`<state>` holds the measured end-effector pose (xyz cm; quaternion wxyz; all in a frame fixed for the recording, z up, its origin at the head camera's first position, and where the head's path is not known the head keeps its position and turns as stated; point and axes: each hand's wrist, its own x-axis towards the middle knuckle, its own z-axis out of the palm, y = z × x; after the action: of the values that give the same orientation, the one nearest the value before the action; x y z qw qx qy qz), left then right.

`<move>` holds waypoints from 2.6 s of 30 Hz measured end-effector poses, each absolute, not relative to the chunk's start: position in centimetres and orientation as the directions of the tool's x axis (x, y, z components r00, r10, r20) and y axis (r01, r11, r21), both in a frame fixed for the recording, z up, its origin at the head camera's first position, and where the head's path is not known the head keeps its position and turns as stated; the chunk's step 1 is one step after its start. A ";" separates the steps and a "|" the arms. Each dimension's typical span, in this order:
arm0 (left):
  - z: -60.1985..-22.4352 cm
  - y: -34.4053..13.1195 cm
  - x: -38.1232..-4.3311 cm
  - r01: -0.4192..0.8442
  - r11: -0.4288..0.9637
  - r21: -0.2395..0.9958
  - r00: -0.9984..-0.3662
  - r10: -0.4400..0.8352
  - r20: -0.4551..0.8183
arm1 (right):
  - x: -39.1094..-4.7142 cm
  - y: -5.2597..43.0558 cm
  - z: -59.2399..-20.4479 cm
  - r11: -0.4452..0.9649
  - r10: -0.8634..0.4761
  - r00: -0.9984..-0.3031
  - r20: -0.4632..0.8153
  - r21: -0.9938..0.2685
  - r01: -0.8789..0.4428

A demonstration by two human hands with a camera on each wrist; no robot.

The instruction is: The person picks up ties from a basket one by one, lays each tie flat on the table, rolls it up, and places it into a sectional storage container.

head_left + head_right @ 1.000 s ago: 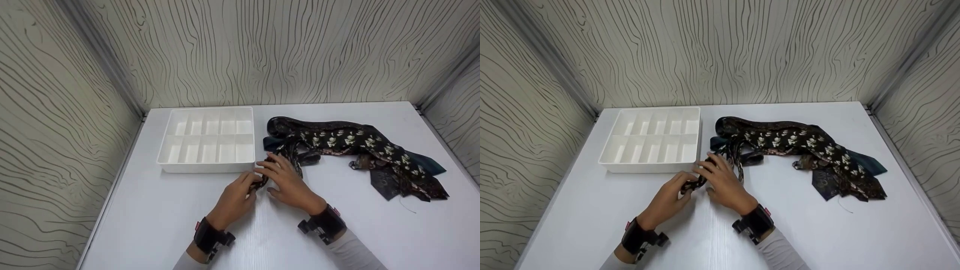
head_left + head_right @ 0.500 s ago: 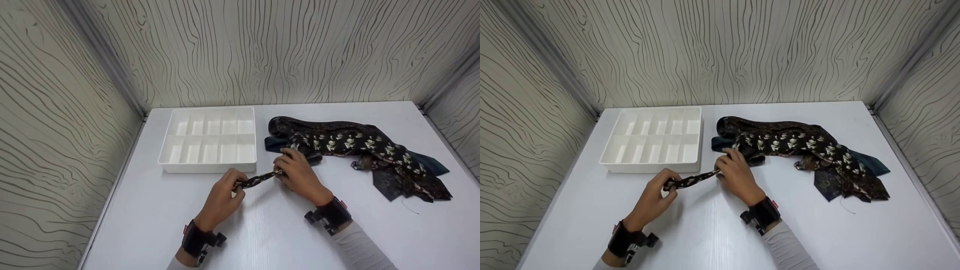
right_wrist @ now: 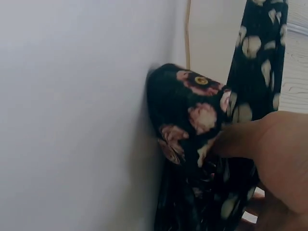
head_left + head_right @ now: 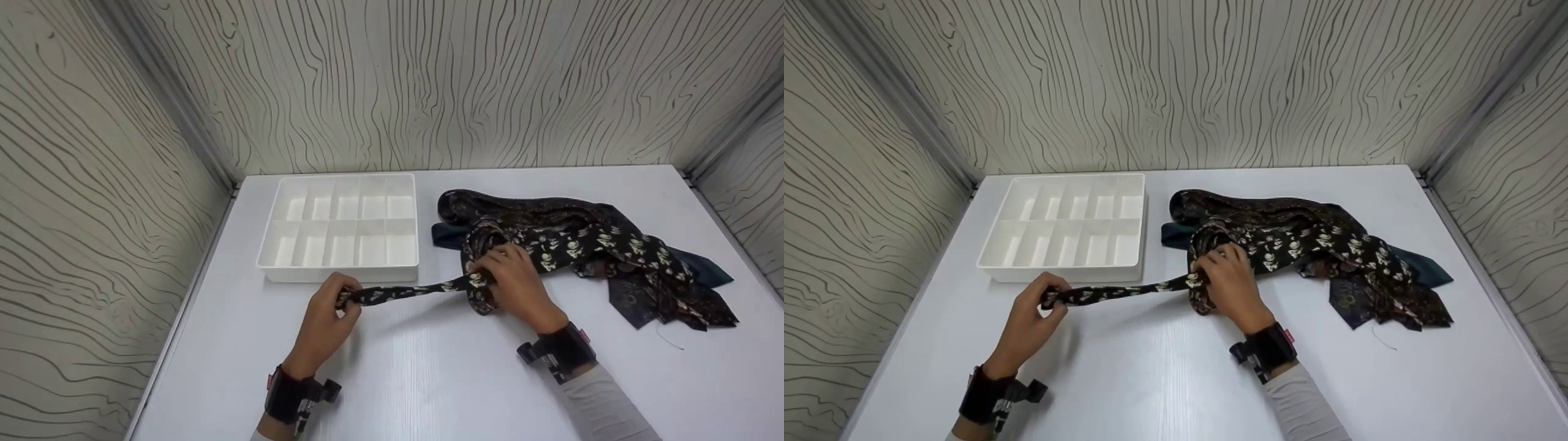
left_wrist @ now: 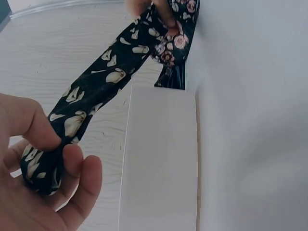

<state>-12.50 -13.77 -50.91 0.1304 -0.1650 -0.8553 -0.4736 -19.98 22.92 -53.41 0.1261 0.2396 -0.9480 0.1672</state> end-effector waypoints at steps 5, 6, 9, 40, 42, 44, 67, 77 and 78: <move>-51.1 -15.3 -12.6 0.367 0.486 0.793 -0.924 0.091 0.371 | -20.1 24.1 -53.5 0.824 -0.391 -0.863 0.319 -0.296 -0.483; -51.1 -15.5 -12.7 0.364 0.481 0.798 -0.924 0.081 0.373 | -20.1 24.3 -53.6 0.822 -0.388 -0.863 0.324 -0.302 -0.483; -51.3 -16.2 -12.8 0.355 0.470 0.808 -0.925 0.054 0.375 | -20.1 25.0 -53.8 0.820 -0.380 -0.858 0.345 -0.304 -0.485; -52.6 -20.8 -13.7 0.147 0.465 0.873 -0.963 -0.134 0.233 | -17.4 34.0 -53.7 0.885 -0.245 -0.948 0.202 -0.354 -0.303; -52.7 -20.9 -13.7 0.148 0.466 0.872 -0.962 -0.137 0.236 | -17.2 34.4 -53.6 0.883 -0.247 -0.950 0.193 -0.360 -0.303; -52.8 -21.1 -13.8 0.146 0.465 0.873 -0.961 -0.144 0.238 | -17.1 34.8 -53.5 0.881 -0.245 -0.950 0.194 -0.364 -0.301; -53.1 -23.5 -13.0 0.073 0.465 0.882 -0.944 -0.254 0.212 | -15.0 39.4 -52.7 0.911 -0.090 -0.931 0.353 -0.350 -0.220; -52.1 -24.4 -12.5 -0.022 0.395 0.918 -0.942 -0.316 0.114 | -14.2 41.2 -51.0 0.867 -0.095 -0.995 -0.028 -0.494 -0.069; -52.1 -24.6 -12.5 -0.041 0.388 0.921 -0.941 -0.324 0.095 | -14.2 41.4 -50.9 0.864 -0.111 -0.991 -0.076 -0.500 -0.058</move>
<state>-12.52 -24.55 -52.10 0.1308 0.1108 -0.8228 -0.5419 -14.23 41.40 -50.95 -0.0513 0.0440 -0.9640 0.2570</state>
